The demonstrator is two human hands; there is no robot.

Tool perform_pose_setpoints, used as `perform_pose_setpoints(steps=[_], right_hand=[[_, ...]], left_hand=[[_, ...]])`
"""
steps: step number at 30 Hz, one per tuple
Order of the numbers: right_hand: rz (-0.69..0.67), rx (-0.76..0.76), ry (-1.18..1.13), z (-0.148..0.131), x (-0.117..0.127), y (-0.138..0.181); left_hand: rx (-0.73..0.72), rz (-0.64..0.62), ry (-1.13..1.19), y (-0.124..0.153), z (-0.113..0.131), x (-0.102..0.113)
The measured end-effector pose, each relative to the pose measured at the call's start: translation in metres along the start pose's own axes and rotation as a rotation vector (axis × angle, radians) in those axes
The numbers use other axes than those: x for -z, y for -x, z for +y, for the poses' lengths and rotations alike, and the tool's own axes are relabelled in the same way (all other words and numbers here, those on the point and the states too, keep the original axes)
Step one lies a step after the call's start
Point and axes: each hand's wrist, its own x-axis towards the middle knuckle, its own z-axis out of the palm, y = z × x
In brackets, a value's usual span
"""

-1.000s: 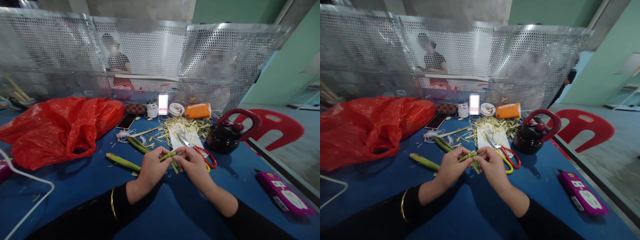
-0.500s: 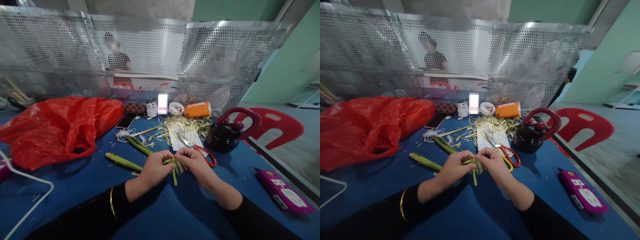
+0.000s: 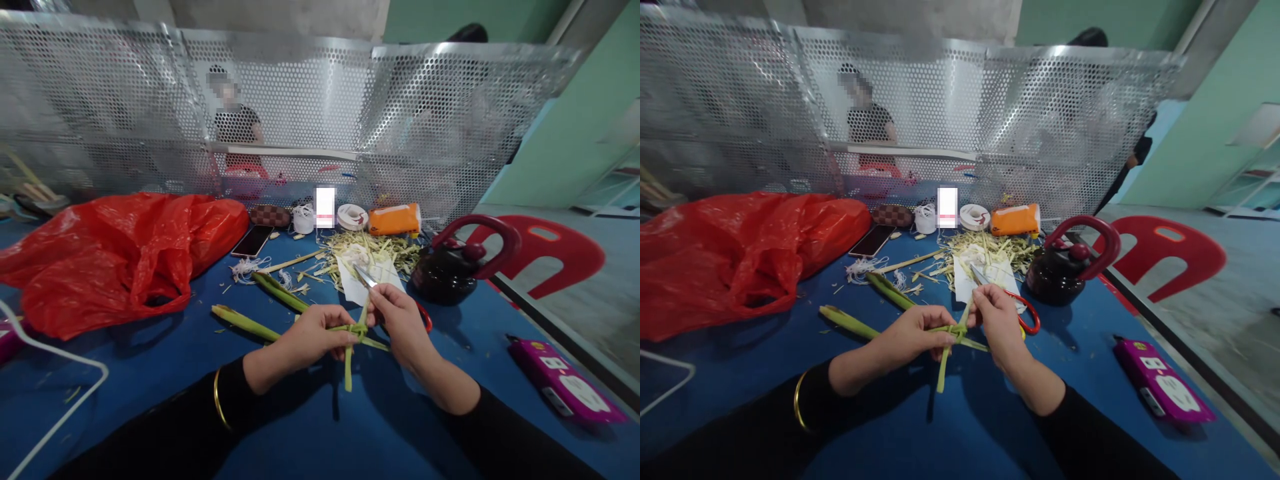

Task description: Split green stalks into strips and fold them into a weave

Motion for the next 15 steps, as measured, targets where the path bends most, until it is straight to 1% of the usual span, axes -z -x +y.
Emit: perform_pose_setpoints(steps=[4,11,15], right_hand=[[-0.041,0.034,-0.036,-0.002,-0.002,0.002],[-0.067,-0.031,-0.003,-0.008,-0.003,0.005],[-0.082,-0.039,-0.011,-0.007,-0.006,0.009]], left_hand=[[0.034,-0.042,0.002,0.0,0.0,0.001],[0.117,-0.041,-0.068,-0.001,-0.009,-0.004],[0.105,-0.068,-0.172,0.0,-0.01,-0.005]])
